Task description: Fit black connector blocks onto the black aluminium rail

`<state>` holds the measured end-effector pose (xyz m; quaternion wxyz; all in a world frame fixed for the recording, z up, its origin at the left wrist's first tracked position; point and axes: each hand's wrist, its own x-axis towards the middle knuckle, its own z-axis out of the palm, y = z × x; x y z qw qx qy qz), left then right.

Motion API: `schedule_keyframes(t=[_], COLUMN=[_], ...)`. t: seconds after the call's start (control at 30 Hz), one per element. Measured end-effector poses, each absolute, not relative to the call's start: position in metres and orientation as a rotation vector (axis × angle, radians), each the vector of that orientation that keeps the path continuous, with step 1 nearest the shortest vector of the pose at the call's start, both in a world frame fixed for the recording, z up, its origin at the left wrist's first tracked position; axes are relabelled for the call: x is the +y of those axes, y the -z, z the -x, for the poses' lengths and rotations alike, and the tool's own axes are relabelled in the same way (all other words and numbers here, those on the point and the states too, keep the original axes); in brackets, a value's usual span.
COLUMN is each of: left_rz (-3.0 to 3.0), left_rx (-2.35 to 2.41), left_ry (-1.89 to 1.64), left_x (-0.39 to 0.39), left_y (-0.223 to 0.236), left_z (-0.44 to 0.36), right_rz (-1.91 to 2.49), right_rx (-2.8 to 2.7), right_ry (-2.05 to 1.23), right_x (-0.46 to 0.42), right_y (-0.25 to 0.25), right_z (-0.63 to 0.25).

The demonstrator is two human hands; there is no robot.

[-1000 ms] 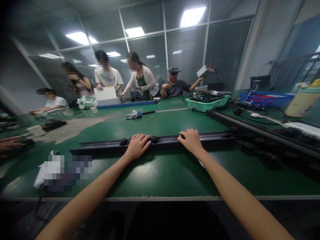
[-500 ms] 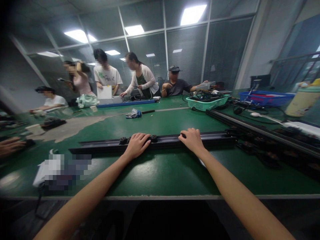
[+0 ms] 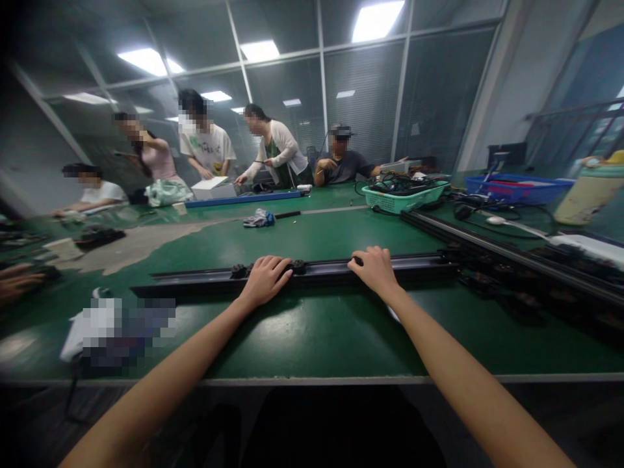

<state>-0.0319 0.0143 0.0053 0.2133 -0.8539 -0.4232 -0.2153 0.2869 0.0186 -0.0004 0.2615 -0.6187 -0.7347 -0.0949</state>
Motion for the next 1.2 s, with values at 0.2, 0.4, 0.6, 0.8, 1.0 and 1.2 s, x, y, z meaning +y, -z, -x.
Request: schedule_keyframes(t=[0.2, 0.4, 0.6, 0.8, 1.0, 1.2], left_rz=[2.374, 2.389, 2.378, 2.38, 2.385, 2.384], left_rx=[-1.178, -1.174, -1.181, -1.178, -1.178, -1.18], left_ry=[0.61, 0.629, 0.613, 0.621, 0.63, 0.625], left_x=[0.0149, 0.0149, 0.0152, 0.0151, 0.0152, 0.0155], left_y=[-0.0043, -0.0046, -0.0046, -0.0041, -0.0038, -0.0035], left_z=[0.0313, 0.0316, 0.0316, 0.0319, 0.0319, 0.0327], right_rz=[1.669, 1.662, 1.7, 1.726, 1.719, 1.728], right_rx=[-1.983, -2.017, -1.995, -1.978, -1.945, -1.964], right_ry=[0.274, 0.311, 0.294, 0.319, 0.416, 0.399], right_x=[0.018, 0.0161, 0.0173, 0.0174, 0.016, 0.0167], right_y=[0.0017, 0.0013, -0.0006, -0.0003, 0.0043, 0.0015], right_z=[-0.2873, -0.2877, -0.2875, -0.2866, -0.2835, -0.2854])
